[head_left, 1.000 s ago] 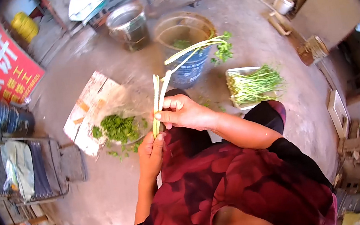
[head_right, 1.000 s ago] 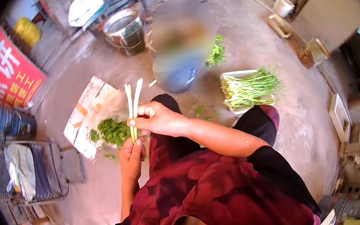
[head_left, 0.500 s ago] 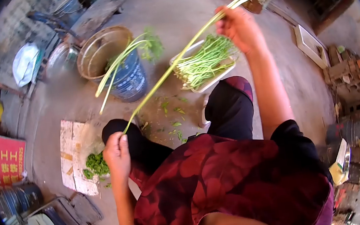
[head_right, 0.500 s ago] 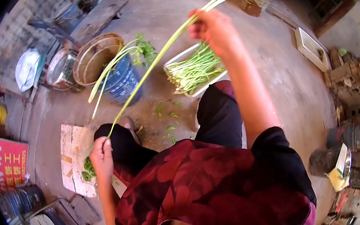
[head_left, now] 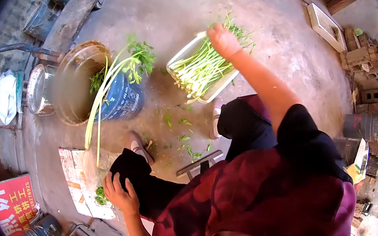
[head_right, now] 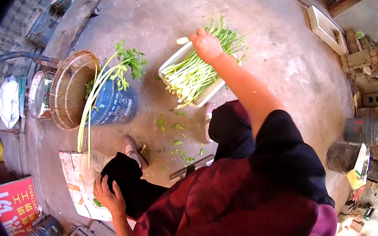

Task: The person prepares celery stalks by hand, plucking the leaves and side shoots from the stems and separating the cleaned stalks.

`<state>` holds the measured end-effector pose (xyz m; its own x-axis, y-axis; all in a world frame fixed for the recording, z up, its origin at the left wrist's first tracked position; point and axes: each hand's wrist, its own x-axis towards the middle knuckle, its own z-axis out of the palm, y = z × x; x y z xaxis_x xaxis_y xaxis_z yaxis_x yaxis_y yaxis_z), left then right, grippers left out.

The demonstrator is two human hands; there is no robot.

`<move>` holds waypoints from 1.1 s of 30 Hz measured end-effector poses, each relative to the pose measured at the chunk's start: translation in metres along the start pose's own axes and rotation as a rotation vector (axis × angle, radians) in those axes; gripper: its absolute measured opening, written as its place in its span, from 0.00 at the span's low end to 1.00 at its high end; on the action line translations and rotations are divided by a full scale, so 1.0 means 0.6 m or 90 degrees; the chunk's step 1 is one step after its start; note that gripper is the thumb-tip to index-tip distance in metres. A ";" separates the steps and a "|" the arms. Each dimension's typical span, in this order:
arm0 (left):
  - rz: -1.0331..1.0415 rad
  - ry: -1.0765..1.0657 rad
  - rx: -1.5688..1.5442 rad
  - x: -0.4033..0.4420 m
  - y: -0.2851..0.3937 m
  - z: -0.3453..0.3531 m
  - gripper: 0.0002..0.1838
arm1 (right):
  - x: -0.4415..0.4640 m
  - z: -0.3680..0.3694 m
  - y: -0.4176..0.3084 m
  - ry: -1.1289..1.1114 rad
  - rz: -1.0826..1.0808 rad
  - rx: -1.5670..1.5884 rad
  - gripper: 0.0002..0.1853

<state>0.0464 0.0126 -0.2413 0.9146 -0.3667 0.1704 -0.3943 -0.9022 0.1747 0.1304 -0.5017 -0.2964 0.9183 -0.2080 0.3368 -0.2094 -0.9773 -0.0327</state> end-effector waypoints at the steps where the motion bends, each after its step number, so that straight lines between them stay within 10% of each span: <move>1: -0.005 -0.007 -0.004 0.004 0.003 -0.003 0.16 | -0.015 0.052 -0.001 -0.049 0.016 0.006 0.05; 4: -0.016 -0.031 0.003 0.015 0.006 -0.010 0.16 | -0.058 0.178 -0.019 -0.278 0.079 0.034 0.08; 22: -0.016 -0.037 -0.024 0.025 -0.009 -0.007 0.17 | -0.130 0.253 -0.036 -0.278 0.282 0.204 0.10; 29: -0.034 0.029 -0.063 0.008 -0.007 -0.014 0.16 | -0.036 0.132 -0.118 -0.023 0.141 0.386 0.07; 33: -0.040 0.047 -0.076 0.000 -0.013 -0.021 0.16 | 0.047 -0.055 -0.275 0.114 -0.158 0.405 0.11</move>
<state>0.0485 0.0228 -0.2302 0.9302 -0.2890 0.2263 -0.3489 -0.8877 0.3005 0.1799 -0.3452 -0.2507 0.8327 -0.0195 0.5534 0.2859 -0.8407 -0.4598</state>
